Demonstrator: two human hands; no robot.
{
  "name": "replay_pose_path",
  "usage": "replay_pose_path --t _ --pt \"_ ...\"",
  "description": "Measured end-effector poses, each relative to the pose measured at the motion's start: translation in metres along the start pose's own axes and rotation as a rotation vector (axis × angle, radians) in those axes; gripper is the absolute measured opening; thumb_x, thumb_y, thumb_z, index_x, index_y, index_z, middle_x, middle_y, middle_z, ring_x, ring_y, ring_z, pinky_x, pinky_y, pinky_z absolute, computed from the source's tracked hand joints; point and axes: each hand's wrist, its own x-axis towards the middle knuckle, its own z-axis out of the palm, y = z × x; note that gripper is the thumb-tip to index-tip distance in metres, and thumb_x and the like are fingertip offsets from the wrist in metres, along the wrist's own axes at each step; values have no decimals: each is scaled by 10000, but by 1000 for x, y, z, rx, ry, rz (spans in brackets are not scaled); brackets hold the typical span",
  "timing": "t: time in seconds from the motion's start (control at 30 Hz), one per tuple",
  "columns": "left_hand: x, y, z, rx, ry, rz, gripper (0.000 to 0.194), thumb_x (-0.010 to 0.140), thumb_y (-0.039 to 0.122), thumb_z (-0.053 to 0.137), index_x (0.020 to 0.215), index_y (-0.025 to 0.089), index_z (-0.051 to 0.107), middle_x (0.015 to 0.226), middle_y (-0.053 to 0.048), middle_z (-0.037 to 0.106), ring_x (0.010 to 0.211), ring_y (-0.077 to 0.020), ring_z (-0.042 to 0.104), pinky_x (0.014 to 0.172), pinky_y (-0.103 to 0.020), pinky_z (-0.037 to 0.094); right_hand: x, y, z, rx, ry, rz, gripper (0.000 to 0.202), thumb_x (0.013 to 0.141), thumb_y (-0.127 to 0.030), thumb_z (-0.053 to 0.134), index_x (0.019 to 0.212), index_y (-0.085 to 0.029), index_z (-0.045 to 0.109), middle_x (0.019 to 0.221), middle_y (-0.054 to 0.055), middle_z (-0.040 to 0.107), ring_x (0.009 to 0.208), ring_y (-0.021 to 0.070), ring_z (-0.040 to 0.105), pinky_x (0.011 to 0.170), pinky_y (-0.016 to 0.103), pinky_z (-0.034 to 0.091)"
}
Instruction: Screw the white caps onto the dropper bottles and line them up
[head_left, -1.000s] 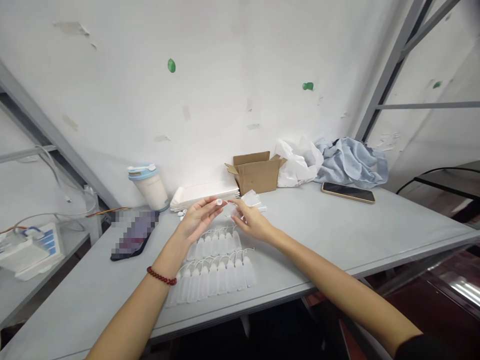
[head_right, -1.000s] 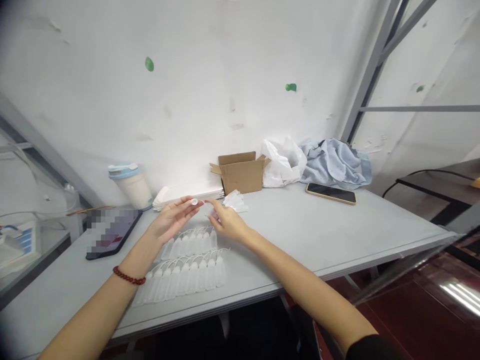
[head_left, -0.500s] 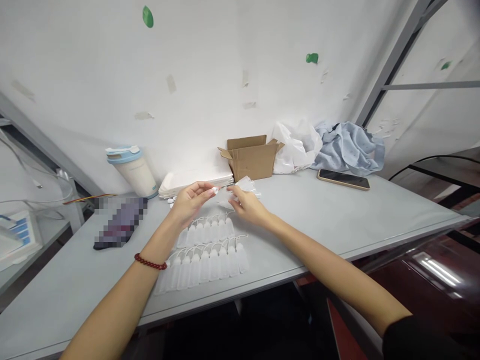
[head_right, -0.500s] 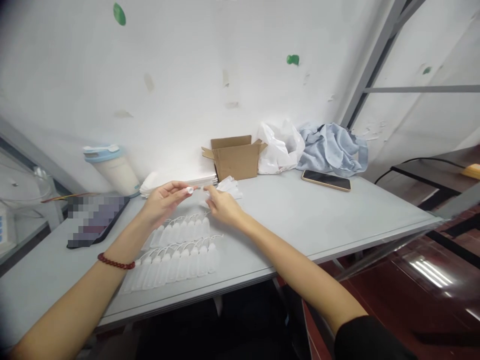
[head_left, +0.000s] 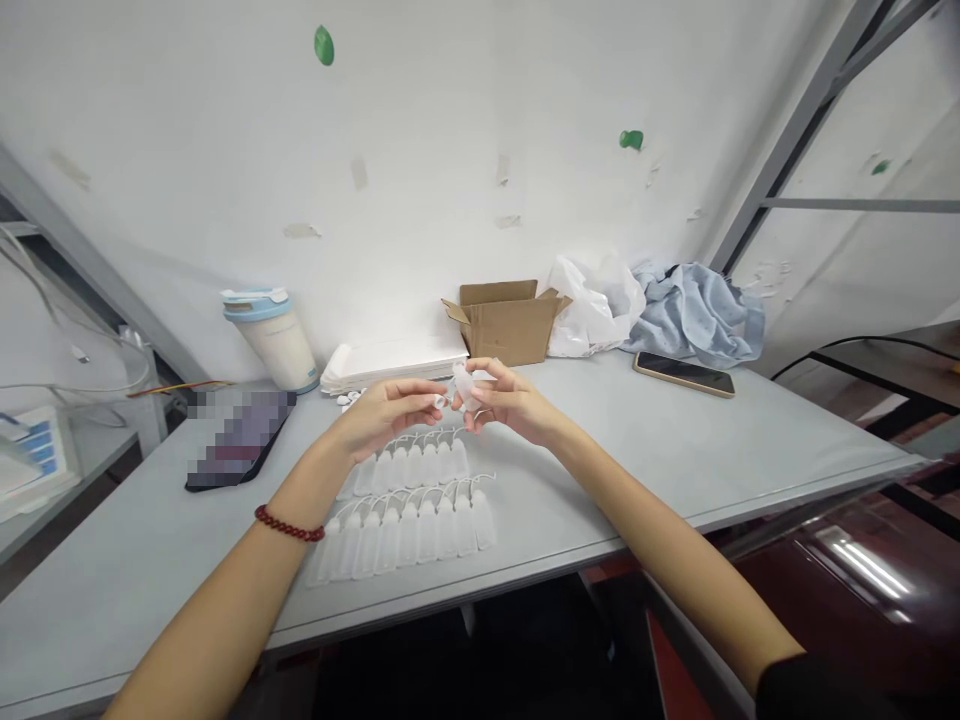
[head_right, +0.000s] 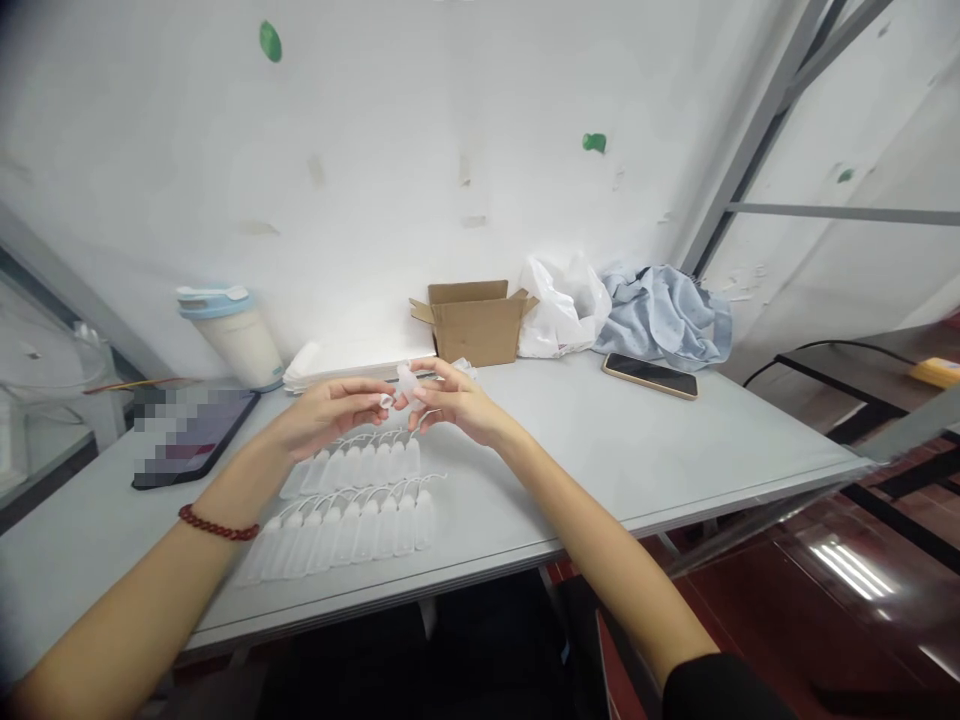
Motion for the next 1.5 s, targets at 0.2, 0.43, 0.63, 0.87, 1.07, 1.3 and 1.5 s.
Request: replay_pose_path --t 0.2,0.43,0.63,0.87,1.07,1.3,1.5 --pt "-5 3 16 -156 -128 14 204 816 206 643 995 132 706 752 -50 657 670 -119 582 586 -218 476 -2 -4 2 116 -151 88 287 866 -299 608 1121 -234 494 830 3 646 587 128 641 628 290 517" --pt "-8 2 16 -191 -50 57 264 820 215 626 1073 160 678 734 -22 611 691 -129 595 568 -217 487 -1 0 1 111 -113 121 309 849 -305 632 1120 -223 507 832 5 645 588 124 645 632 283 524" --pt "-10 1 16 -159 -17 108 194 803 238 656 973 153 699 739 -25 619 709 -124 579 621 -234 500 0 4 -2 128 -64 122 274 843 -307 637 1079 -214 532 830 7 651 600 128 656 643 282 525" --pt "-8 -4 21 -67 56 207 264 799 279 672 1039 172 694 792 -27 640 756 -137 592 676 -265 523 2 10 1 182 35 95 313 825 -317 660 1089 -225 520 833 4 651 652 129 661 665 285 526" --pt "-9 -12 25 390 209 390 402 848 333 609 1229 206 615 835 -16 648 702 -133 608 740 -308 540 3 11 3 243 89 89 378 805 -299 677 1142 -239 518 838 -4 640 682 135 665 684 280 515" --pt "-11 -16 27 730 226 595 409 909 313 502 1305 223 550 1025 -69 636 829 -167 606 700 -270 528 3 9 7 273 113 85 437 795 -295 689 1190 -240 510 850 -4 639 700 141 666 709 284 511" --pt "-13 -13 22 1143 247 763 419 923 221 421 1331 213 518 979 -103 616 847 -205 581 756 -314 486 3 11 8 284 106 87 442 795 -298 686 1201 -252 519 862 -4 633 713 139 671 708 283 507"
